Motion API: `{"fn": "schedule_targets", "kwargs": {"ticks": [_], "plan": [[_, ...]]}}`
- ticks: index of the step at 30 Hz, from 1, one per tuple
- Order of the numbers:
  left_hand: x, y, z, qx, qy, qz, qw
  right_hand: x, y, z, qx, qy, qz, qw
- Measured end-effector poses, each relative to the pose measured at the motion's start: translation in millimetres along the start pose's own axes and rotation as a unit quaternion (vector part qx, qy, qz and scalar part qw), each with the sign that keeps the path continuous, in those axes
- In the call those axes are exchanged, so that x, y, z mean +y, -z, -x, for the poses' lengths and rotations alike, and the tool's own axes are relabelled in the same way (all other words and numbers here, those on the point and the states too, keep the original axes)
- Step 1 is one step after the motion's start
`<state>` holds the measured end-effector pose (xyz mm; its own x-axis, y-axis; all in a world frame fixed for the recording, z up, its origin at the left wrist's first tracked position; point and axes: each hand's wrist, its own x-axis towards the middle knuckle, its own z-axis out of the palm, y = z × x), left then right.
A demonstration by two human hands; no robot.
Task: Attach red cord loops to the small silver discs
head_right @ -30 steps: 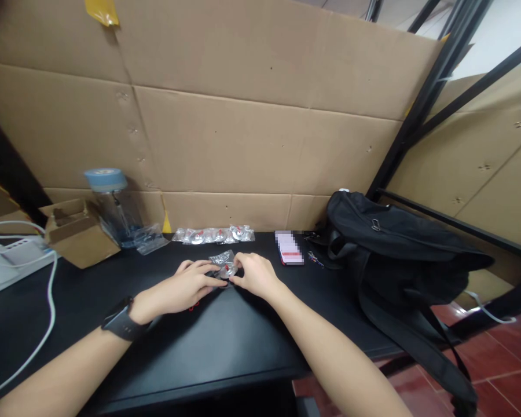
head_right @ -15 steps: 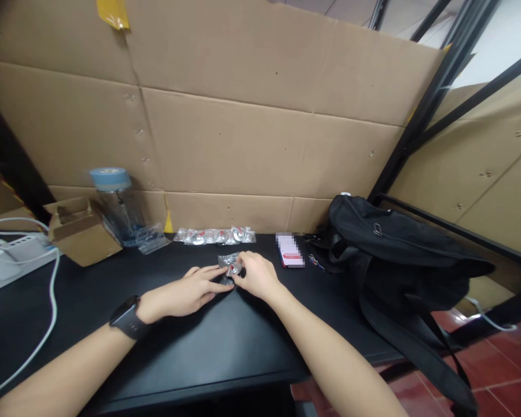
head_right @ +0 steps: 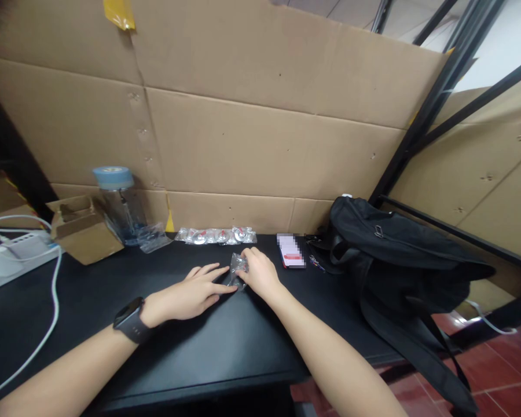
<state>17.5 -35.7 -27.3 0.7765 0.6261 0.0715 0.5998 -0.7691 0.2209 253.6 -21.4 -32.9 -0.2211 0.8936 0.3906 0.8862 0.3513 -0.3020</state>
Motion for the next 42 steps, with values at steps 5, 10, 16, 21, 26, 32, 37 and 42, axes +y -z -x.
{"fn": "schedule_targets", "kwargs": {"ticks": [5, 10, 16, 21, 26, 32, 37, 42], "plan": [[4, 1.4, 1, 0.016, -0.008, -0.01, 1.0, 9, 2, -5, 0.01, -0.017, -0.053, 0.998], [10, 4.4, 1, 0.042, -0.03, -0.023, 0.998, 7, 6, -6, 0.012, -0.065, -0.012, 0.998], [14, 9.6, 1, 0.061, -0.05, -0.025, 0.997, 5, -1, -4, 0.035, -0.028, -0.047, 0.998], [11, 18.9, -2, 0.075, -0.057, 0.027, 0.995, 6, 4, -4, -0.027, 0.005, -0.187, 0.982], [1, 20.4, -8, 0.113, 0.0, 0.04, 0.993, 10, 19, -3, -0.133, -0.008, -0.36, 0.923], [-10, 16.7, -12, 0.151, 0.047, -0.006, 0.987, 9, 14, -1, -0.099, 0.073, -0.257, 0.959], [-14, 15.0, -15, 0.153, 0.048, -0.004, 0.987, 3, 4, -1, -0.047, 0.099, -0.18, 0.978], [-14, 15.9, -16, 0.156, 0.051, 0.013, 0.986, 7, 9, -4, -0.042, 0.093, -0.174, 0.979]]}}
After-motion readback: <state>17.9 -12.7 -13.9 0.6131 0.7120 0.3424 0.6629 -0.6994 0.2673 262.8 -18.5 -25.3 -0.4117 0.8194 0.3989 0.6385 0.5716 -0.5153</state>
